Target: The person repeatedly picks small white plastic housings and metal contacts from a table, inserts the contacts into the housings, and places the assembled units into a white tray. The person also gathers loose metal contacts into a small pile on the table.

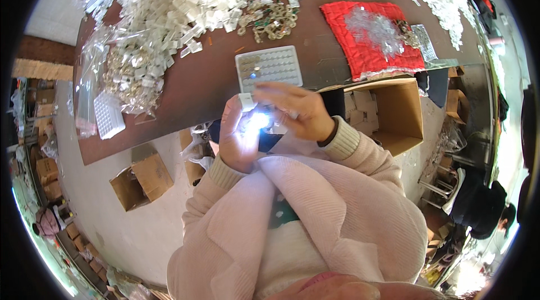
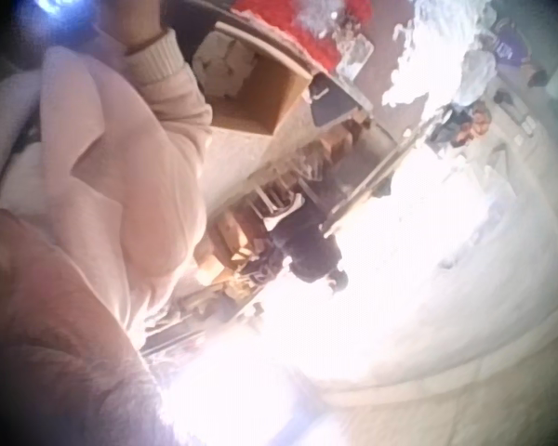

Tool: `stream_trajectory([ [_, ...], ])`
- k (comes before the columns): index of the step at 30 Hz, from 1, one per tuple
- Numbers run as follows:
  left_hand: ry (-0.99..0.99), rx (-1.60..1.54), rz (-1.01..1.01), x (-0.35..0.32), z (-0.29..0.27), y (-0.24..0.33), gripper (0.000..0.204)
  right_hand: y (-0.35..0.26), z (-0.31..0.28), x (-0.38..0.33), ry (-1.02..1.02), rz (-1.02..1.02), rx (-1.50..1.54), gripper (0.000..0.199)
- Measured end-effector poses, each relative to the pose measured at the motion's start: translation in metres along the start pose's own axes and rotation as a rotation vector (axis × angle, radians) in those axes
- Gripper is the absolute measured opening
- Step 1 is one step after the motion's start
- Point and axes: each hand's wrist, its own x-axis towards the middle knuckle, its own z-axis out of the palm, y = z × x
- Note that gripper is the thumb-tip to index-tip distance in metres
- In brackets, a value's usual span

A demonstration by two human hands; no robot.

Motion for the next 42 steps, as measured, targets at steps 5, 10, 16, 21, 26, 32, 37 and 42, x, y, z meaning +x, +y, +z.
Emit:
stream_trajectory([
  [5,0.165,-0.010,-0.052,0.002,0.008,0.002,0.021,0.042,-0.099,-0.008,0.502,0.252,-0.520,0.016],
  [10,0.072,-0.003,-0.060,0.007,0.012,0.000,0.024,0.082,-0.171,-0.011,0.584,0.356,-0.663,0.015],
  [16,-0.070,-0.058,-0.073,0.010,0.010,0.002,0.023,0.104,-0.185,-0.003,0.472,0.246,-0.951,0.014],
  [21,-0.028,-0.048,-0.068,0.010,0.007,0.003,0.020,0.107,-0.178,-0.016,0.478,0.263,-1.014,0.012],
  [26,0.123,0.012,-0.075,0.010,0.003,0.000,0.020,0.095,-0.176,-0.024,0.599,0.244,-0.776,0.011],
  [32,-0.164,-0.110,-0.105,0.015,-0.004,0.001,0.020,0.077,-0.176,-0.022,0.623,0.212,-0.635,0.011],
  [37,0.028,0.003,-0.099,0.008,0.001,0.001,0.020,0.073,-0.174,-0.020,0.642,0.344,-0.594,0.008],
  [42,-0.022,0.004,-0.079,0.007,0.003,0.001,0.022,0.067,-0.176,-0.021,0.645,0.399,-0.580,0.008],
])
